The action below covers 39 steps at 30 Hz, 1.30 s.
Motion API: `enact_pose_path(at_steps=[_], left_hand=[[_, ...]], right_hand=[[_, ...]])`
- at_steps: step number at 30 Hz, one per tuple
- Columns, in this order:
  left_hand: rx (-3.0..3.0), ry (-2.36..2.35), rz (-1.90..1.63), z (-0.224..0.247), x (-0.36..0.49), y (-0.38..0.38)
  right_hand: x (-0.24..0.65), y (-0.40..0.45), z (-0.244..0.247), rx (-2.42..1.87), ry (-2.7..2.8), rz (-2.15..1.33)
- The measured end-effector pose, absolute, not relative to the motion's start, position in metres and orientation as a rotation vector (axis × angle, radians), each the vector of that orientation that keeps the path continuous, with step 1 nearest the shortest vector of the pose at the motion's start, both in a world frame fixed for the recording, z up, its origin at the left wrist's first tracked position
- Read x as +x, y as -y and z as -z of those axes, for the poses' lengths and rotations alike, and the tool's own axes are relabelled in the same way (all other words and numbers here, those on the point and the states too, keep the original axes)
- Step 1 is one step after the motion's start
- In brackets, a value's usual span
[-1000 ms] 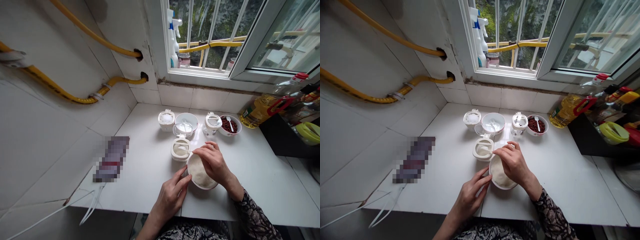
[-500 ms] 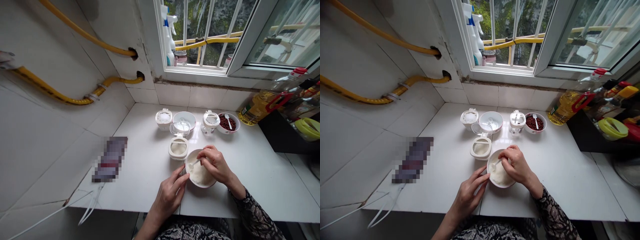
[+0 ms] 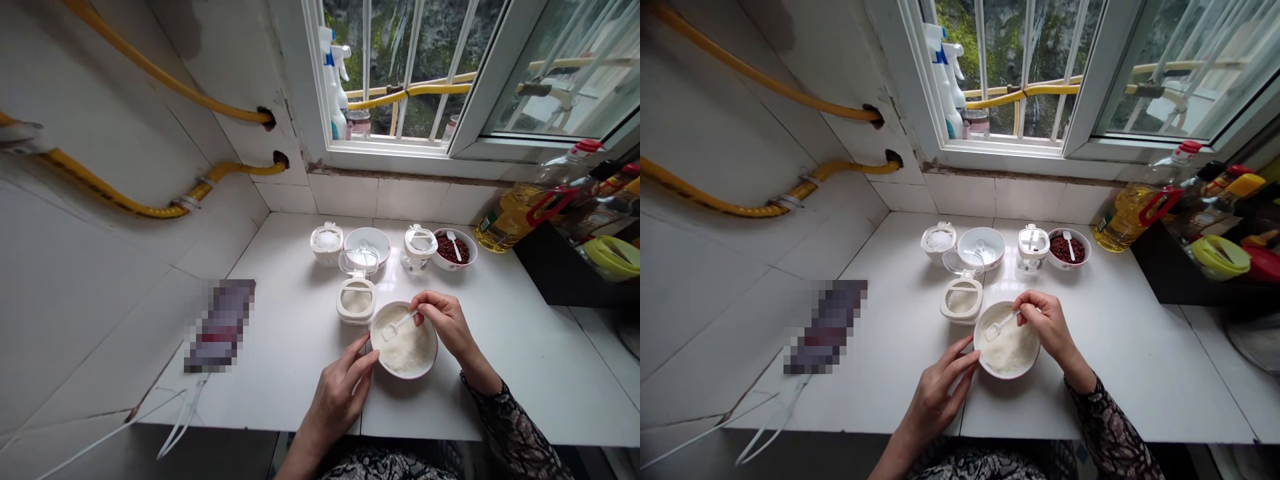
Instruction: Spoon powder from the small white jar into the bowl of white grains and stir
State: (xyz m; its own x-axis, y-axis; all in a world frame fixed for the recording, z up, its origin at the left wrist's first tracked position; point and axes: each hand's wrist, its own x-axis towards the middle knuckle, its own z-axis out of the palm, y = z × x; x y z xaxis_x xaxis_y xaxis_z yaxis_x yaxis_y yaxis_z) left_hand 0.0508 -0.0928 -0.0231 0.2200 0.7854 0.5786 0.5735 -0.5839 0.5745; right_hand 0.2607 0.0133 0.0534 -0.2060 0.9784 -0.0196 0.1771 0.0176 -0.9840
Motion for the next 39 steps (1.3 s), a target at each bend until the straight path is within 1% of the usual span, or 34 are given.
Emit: enact_pose_path(at_steps=[14, 19, 21, 23, 28, 30, 32, 36, 39], left_hand=[[2.287, -1.281, -1.298, 0.025, 0.051, 0.092], [2.284, -1.286, -1.301, 0.025, 0.051, 0.092], [2.284, -1.275, -1.306, 0.025, 0.051, 0.092], [2.286, -1.268, -1.306, 0.026, 0.051, 0.092], [2.325, -1.295, -1.306, 0.027, 0.051, 0.092], [2.351, -1.320, -1.308, 0.027, 0.052, 0.093], [2.376, -1.341, -1.303, 0.026, 0.052, 0.092], [2.427, -1.378, -1.333, 0.025, 0.052, 0.091], [2.421, -1.369, -1.334, 0.024, 0.052, 0.091]], right_hand=[[0.259, -0.020, -0.053, -1.173, 1.298, -1.375], [0.251, -0.017, -0.052, -1.100, 1.274, -1.328], [0.246, -0.013, -0.051, -1.060, 1.349, -1.231], [0.241, -0.010, -0.050, -1.027, 1.494, -1.049], [0.233, -0.010, -0.046, -0.744, 2.109, -0.323], [0.232, -0.010, -0.047, -0.663, 2.199, -0.165], [0.235, -0.010, -0.050, -0.653, 2.156, -0.140], [0.248, -0.008, -0.058, -0.766, 1.977, -0.250], [0.258, -0.008, -0.058, -0.851, 1.945, -0.273]])
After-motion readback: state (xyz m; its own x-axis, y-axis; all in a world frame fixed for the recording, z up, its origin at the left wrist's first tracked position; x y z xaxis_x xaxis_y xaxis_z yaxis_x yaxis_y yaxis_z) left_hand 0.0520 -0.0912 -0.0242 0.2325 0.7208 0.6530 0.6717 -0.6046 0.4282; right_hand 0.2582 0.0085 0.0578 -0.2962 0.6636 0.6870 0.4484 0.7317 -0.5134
